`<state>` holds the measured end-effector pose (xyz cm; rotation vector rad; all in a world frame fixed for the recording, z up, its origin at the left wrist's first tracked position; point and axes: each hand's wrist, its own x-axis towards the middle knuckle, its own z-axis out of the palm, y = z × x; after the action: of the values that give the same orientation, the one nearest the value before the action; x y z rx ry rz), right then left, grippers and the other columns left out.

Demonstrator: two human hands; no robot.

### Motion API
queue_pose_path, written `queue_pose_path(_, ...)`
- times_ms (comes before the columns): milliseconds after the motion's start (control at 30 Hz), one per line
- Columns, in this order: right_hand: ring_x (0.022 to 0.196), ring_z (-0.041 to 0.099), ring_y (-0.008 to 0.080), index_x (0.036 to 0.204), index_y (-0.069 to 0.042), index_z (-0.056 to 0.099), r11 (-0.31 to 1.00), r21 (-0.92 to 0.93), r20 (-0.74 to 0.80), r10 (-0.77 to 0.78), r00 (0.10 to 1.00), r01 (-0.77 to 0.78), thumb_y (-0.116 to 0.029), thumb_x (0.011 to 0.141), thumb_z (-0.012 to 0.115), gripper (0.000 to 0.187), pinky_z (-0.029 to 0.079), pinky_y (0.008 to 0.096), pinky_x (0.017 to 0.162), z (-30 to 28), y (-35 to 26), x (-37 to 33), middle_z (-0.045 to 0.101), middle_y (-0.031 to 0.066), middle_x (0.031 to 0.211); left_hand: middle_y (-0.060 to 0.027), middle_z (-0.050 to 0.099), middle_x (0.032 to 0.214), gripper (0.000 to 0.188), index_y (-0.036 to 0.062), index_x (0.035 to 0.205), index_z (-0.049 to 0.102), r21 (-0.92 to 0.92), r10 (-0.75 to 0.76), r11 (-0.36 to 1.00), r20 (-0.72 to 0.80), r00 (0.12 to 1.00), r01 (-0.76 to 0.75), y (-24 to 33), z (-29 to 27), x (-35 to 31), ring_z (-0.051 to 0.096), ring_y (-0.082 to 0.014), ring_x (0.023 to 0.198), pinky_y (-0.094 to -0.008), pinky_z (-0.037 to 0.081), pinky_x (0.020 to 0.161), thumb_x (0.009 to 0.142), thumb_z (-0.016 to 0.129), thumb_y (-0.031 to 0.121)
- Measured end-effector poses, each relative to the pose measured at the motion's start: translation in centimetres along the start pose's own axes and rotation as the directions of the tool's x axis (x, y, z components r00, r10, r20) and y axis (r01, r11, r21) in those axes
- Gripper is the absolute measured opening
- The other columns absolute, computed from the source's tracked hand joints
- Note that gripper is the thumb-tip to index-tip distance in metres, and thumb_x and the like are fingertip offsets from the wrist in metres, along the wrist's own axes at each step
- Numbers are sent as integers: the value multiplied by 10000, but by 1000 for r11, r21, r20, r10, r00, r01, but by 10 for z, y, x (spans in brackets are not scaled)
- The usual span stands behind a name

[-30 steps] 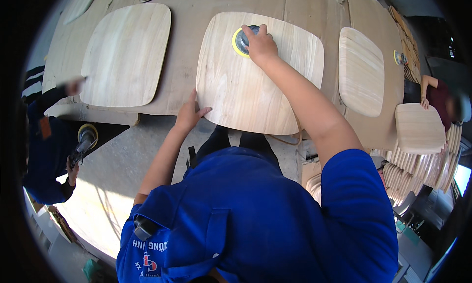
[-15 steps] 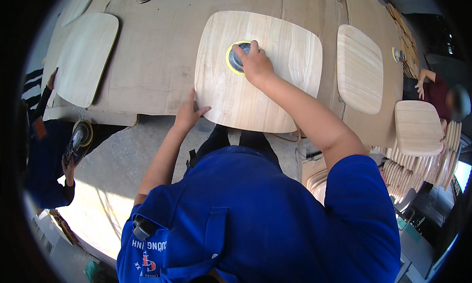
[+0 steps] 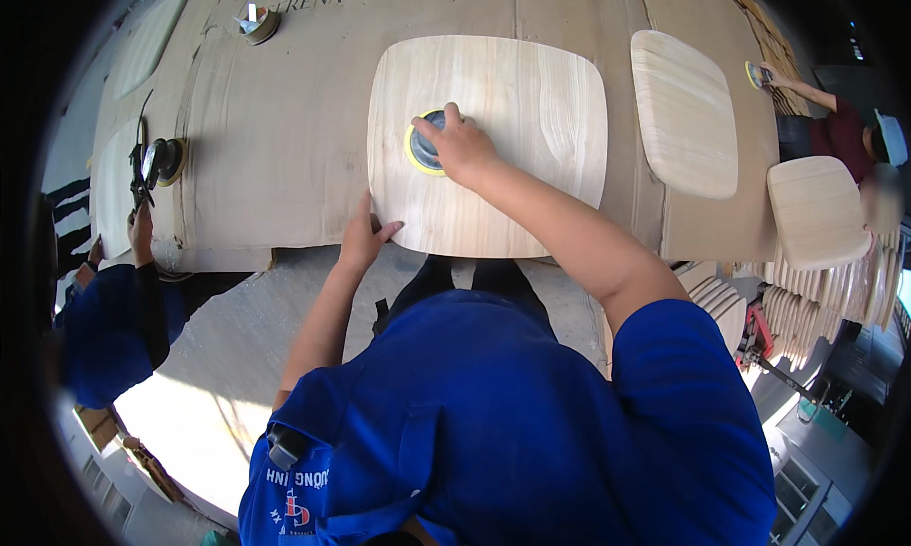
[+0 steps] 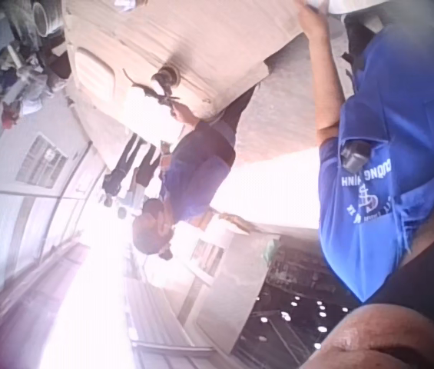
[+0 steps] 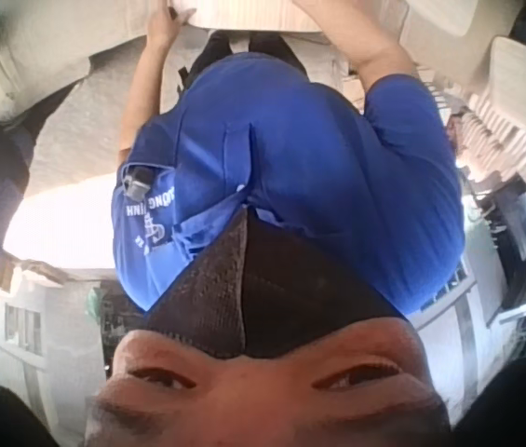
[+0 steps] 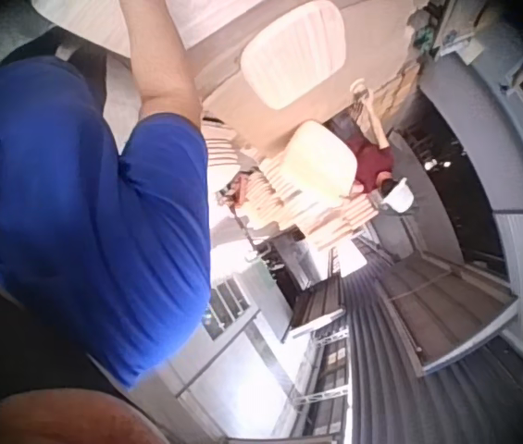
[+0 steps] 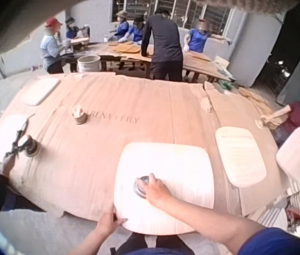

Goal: The person uses an orbital sander to smooth the surface of light-colored wooden pieces on a workbench. They move the sander across each piece, flip pieces over, and stack finished pieces while other workers perform similar tasks nearby.

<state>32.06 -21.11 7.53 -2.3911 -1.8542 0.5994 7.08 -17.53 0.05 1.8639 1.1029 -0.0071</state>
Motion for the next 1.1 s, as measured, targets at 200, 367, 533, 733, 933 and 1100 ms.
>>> queue_pose_path(200, 1018, 607, 344, 1366, -308, 473, 1000, 4, 64, -9, 998, 9, -125, 834, 671, 596, 527, 409, 889, -7, 26, -18, 428, 164, 1233, -188, 677, 834, 956, -30, 1470, 209, 13, -16, 1000, 23, 1000, 16, -8, 5, 4, 673, -310, 775, -385, 513, 702, 782, 784, 302)
queue_pose_path(367, 975, 620, 370, 1338, -282, 445, 934, 62, -134, 356, 925, -351, -146, 805, 734, 621, 530, 437, 861, -44, 111, 6, 442, 175, 1208, -194, 680, 849, 955, -29, 1469, 215, 14, 6, 1000, -8, 1000, -6, -6, 5, 2, 675, -316, 772, -386, 515, 691, 781, 785, 308)
queue_pose_path(533, 1013, 603, 364, 1351, -292, 447, 934, 8, -59, 358, 932, -358, -140, 817, 723, 619, 525, 436, 889, -34, 125, -54, 422, 168, 1236, -188, 680, 812, 947, -19, 1470, 218, 14, -28, 1000, 13, 1000, 27, -3, 3, 2, 677, -312, 740, -380, 519, 679, 785, 782, 310)
queue_pose_path(733, 1005, 603, 358, 1351, -300, 446, 974, 0, -38, 226, 973, -226, -157, 815, 725, 621, 527, 442, 875, -22, 116, -89, 417, 165, 1218, -169, 677, 777, 952, -11, 1476, 211, -91, -13, 996, 23, 1000, 15, -1, 1, 3, 672, -273, 691, -365, 516, 644, 780, 790, 283)
queue_pose_path(933, 1027, 585, 360, 1366, -294, 435, 890, 37, -226, 451, 864, -455, -168, 852, 687, 586, 523, 437, 866, -45, 152, -9, 424, 164, 1232, -158, 673, 754, 933, -2, 1479, 215, -60, -50, 997, 35, 998, 52, 1, 0, 3, 666, -249, 664, -354, 515, 621, 783, 791, 233)
queue_pose_path(1100, 1006, 591, 369, 1372, -291, 421, 898, 70, -221, 440, 871, -435, -170, 825, 718, 634, 518, 449, 873, -38, 133, -22, 432, 173, 1212, -144, 667, 721, 904, 0, 1470, 246, -48, -2, 999, 16, 1000, 3, -1, 0, 4, 648, -223, 626, -345, 514, 602, 778, 793, 199)
